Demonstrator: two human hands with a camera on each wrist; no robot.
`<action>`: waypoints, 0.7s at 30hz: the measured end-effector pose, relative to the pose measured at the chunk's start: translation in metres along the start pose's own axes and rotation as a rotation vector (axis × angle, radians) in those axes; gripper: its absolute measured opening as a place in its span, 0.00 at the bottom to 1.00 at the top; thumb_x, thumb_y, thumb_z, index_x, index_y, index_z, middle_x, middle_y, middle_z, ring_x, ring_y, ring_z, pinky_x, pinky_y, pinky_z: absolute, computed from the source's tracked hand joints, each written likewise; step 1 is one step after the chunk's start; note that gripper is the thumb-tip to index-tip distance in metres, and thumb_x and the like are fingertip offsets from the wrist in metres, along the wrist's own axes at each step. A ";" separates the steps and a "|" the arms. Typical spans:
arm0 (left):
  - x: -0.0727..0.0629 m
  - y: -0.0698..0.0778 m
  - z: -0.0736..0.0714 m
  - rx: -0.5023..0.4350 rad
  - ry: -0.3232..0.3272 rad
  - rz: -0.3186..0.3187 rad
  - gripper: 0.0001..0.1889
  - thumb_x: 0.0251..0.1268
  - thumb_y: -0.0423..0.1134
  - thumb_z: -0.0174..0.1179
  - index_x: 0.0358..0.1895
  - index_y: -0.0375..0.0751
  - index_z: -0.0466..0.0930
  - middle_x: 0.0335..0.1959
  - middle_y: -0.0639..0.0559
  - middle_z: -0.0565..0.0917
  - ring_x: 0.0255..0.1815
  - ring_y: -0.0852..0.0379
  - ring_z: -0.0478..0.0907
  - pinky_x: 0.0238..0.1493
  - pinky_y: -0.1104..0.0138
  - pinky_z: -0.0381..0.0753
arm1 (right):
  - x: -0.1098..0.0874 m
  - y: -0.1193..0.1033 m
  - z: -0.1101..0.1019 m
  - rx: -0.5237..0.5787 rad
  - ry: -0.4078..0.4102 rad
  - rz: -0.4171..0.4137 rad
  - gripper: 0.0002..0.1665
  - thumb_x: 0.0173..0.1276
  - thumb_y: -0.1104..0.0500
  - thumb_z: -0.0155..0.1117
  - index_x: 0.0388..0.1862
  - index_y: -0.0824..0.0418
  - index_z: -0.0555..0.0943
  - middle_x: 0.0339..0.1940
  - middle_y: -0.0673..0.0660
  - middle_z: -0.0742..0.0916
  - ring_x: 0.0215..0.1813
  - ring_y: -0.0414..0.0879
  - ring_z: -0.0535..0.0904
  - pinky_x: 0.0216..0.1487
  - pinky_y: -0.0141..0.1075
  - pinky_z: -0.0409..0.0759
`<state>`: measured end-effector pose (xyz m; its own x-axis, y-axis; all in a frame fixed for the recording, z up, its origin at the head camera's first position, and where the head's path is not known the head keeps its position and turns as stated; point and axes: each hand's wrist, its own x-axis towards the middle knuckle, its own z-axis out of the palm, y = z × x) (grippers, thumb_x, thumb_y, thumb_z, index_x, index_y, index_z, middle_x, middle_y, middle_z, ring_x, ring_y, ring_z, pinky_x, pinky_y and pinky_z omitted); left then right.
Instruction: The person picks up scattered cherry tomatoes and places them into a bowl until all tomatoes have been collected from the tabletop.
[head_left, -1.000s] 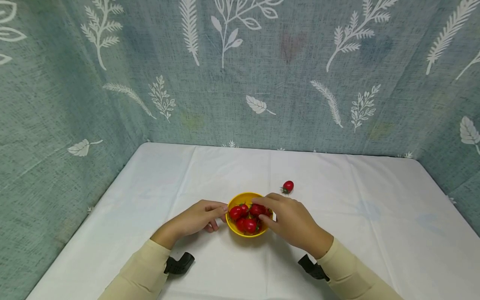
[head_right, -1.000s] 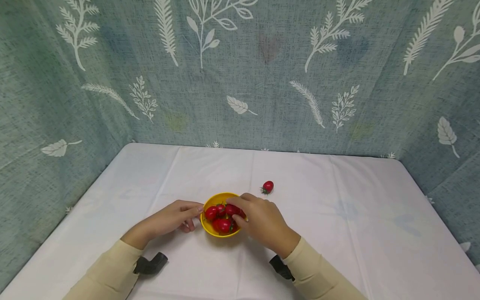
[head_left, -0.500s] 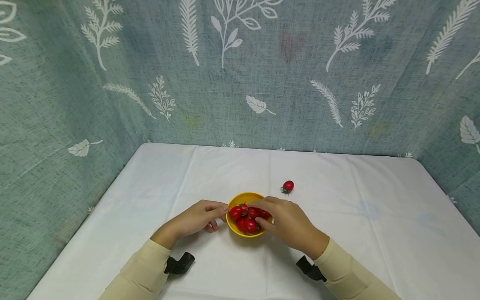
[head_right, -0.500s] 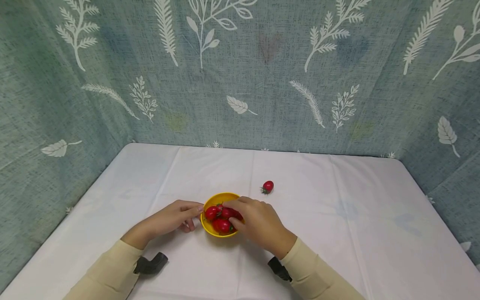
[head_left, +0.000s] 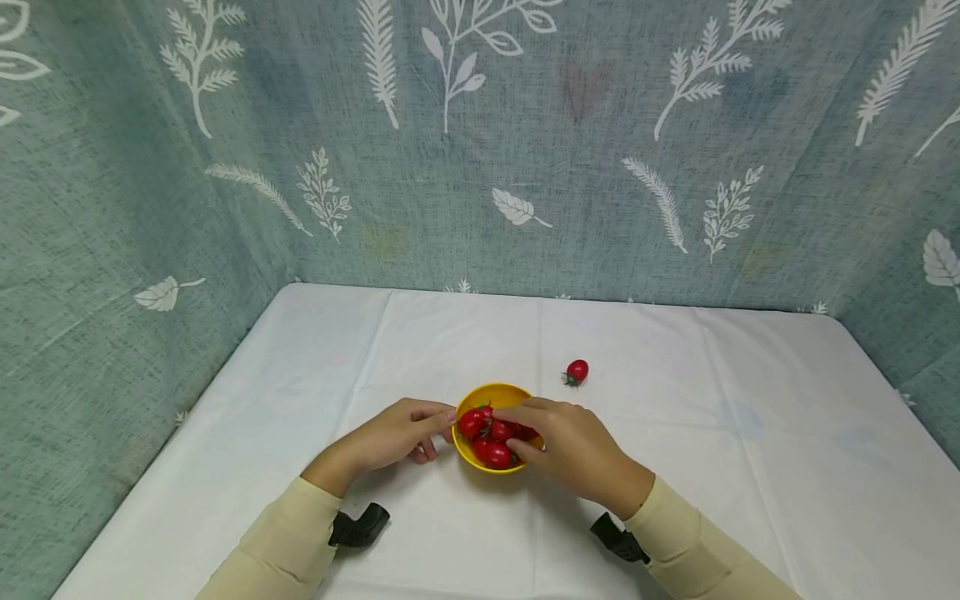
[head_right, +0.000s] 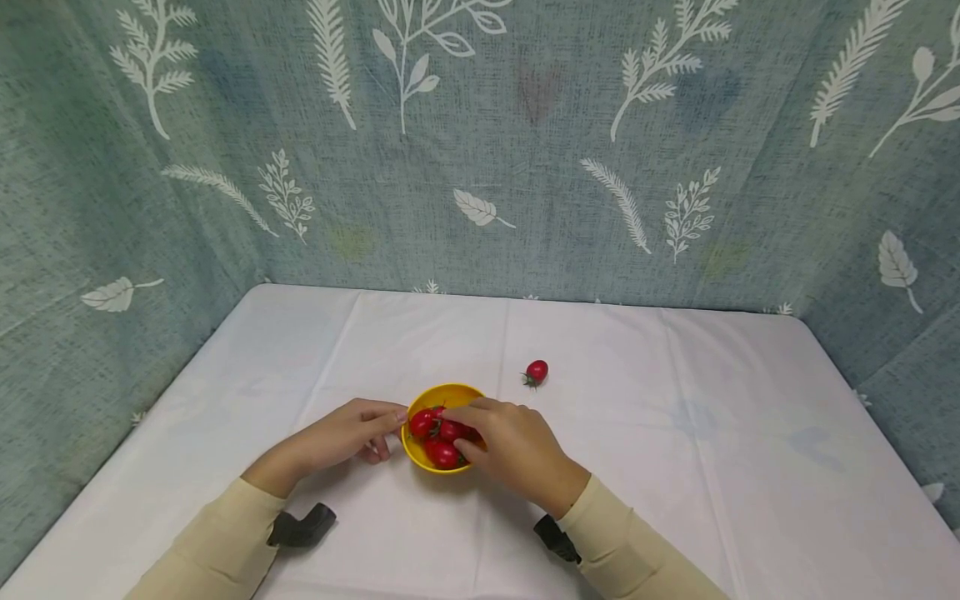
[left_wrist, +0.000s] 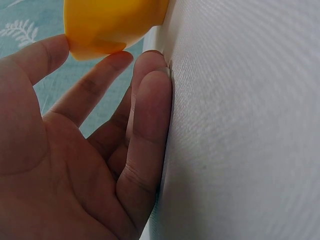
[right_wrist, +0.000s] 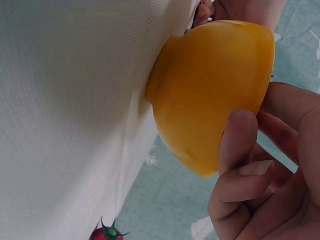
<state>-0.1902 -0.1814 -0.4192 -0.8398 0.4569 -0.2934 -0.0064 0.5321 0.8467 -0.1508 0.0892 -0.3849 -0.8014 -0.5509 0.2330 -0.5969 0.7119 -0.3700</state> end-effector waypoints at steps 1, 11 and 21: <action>0.000 0.000 0.000 0.003 0.000 0.000 0.23 0.76 0.56 0.51 0.60 0.45 0.82 0.42 0.50 0.84 0.33 0.54 0.80 0.38 0.64 0.84 | 0.000 0.000 0.000 0.000 -0.004 -0.001 0.24 0.63 0.55 0.75 0.59 0.49 0.84 0.49 0.49 0.89 0.39 0.37 0.82 0.37 0.28 0.79; 0.001 -0.001 0.000 0.013 0.001 -0.001 0.24 0.76 0.57 0.51 0.61 0.45 0.81 0.42 0.50 0.84 0.33 0.54 0.80 0.38 0.64 0.84 | 0.000 0.001 0.001 0.001 -0.025 -0.013 0.24 0.62 0.54 0.75 0.59 0.50 0.84 0.49 0.49 0.89 0.39 0.37 0.81 0.37 0.27 0.79; 0.001 -0.001 0.000 0.006 -0.001 0.004 0.24 0.76 0.56 0.51 0.60 0.43 0.81 0.42 0.49 0.84 0.33 0.55 0.80 0.37 0.66 0.84 | 0.000 0.001 -0.005 0.009 -0.021 0.007 0.23 0.64 0.52 0.74 0.59 0.50 0.84 0.51 0.52 0.88 0.41 0.40 0.83 0.37 0.29 0.80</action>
<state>-0.1906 -0.1816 -0.4201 -0.8391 0.4601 -0.2902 0.0007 0.5343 0.8453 -0.1516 0.0924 -0.3805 -0.8044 -0.5553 0.2112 -0.5910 0.7118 -0.3796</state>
